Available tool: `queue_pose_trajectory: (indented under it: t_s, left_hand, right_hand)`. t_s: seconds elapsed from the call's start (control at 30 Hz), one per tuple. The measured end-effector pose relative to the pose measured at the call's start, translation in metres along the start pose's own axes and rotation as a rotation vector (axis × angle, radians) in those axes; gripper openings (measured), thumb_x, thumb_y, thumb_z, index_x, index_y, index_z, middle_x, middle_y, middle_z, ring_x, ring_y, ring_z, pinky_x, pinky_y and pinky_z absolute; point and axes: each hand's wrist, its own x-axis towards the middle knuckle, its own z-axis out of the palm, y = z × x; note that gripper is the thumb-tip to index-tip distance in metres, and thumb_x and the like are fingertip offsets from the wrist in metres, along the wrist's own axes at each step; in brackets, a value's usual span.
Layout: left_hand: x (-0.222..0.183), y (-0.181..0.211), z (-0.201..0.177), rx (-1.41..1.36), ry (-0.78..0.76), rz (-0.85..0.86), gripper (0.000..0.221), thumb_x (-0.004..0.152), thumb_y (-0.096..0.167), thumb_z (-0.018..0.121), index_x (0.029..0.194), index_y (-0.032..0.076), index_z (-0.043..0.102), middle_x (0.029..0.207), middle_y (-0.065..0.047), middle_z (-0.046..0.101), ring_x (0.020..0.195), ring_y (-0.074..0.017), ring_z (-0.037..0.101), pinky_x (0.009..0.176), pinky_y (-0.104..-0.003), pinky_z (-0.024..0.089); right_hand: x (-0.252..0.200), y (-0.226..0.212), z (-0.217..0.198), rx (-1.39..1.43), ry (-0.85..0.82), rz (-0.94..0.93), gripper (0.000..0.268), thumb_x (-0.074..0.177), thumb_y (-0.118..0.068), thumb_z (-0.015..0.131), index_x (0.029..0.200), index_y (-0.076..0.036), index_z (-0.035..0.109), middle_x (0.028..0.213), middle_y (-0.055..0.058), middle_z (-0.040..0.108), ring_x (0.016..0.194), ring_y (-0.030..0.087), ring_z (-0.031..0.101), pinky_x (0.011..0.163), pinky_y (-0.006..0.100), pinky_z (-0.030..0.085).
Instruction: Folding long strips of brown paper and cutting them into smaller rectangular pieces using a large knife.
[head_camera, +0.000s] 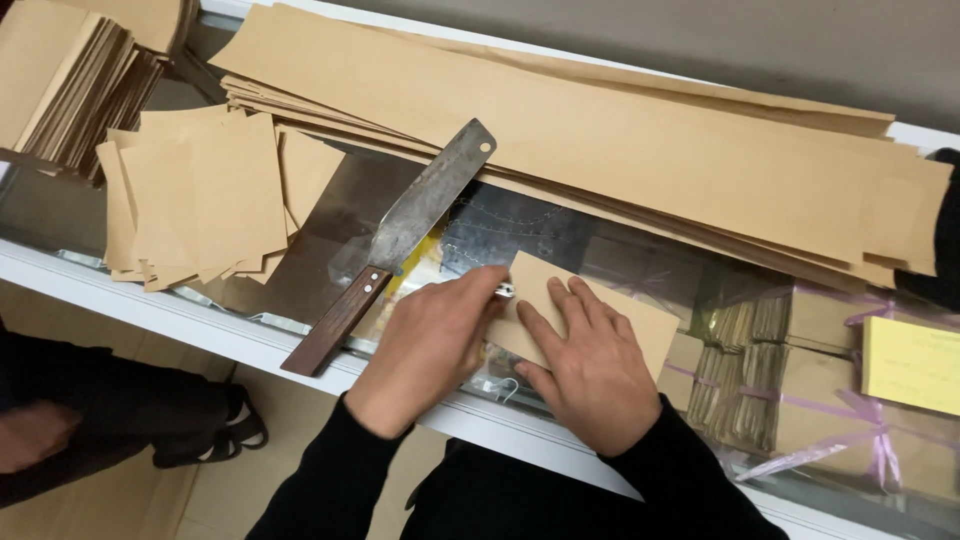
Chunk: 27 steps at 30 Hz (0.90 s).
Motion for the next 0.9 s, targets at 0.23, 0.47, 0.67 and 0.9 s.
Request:
queue_pose_trajectory:
  t_s: [0.23, 0.47, 0.67, 0.9]
  left_hand:
    - [0.051, -0.034, 0.033, 0.095, 0.142, 0.114, 0.021, 0.111, 0.003, 0.058, 0.130, 0.011, 0.053, 0.088, -0.009, 0.075, 0.056, -0.0308, 0.068, 0.050, -0.049, 0.057]
    - [0.064, -0.023, 0.024, 0.066, 0.157, 0.088, 0.017, 0.116, 0.018, 0.056, 0.132, 0.012, 0.055, 0.109, -0.011, 0.080, 0.074, -0.0439, 0.074, 0.053, -0.058, 0.050]
    - [0.022, -0.013, 0.012, 0.001, 0.033, 0.060, 0.007, 0.119, 0.014, 0.053, 0.126, 0.011, 0.051, 0.088, -0.012, 0.072, 0.056, -0.0321, 0.065, 0.050, -0.050, 0.053]
    - [-0.048, -0.012, 0.010, 0.040, 0.019, -0.001, 0.022, 0.114, 0.009, 0.056, 0.136, 0.011, 0.056, 0.088, -0.008, 0.074, 0.066, -0.0294, 0.071, 0.049, -0.048, 0.053]
  right_hand:
    - [-0.001, -0.001, 0.001, 0.049, -0.036, 0.036, 0.071, 0.108, -0.061, 0.060, 0.167, -0.021, 0.052, 0.175, 0.023, 0.046, 0.166, 0.044, 0.035, 0.114, 0.063, 0.045]
    - [0.002, 0.000, -0.001, 0.086, -0.074, 0.041, 0.070, 0.110, -0.060, 0.058, 0.167, -0.020, 0.052, 0.175, 0.026, 0.043, 0.166, 0.046, 0.033, 0.113, 0.064, 0.044]
    - [0.001, 0.001, -0.009, 0.122, -0.120, 0.043, 0.071, 0.112, -0.060, 0.056, 0.169, -0.020, 0.049, 0.178, 0.026, 0.039, 0.167, 0.046, 0.030, 0.116, 0.066, 0.042]
    - [0.002, 0.000, -0.011, 0.150, -0.121, 0.052, 0.071, 0.111, -0.061, 0.056, 0.168, -0.020, 0.051, 0.179, 0.025, 0.039, 0.168, 0.044, 0.029, 0.117, 0.064, 0.040]
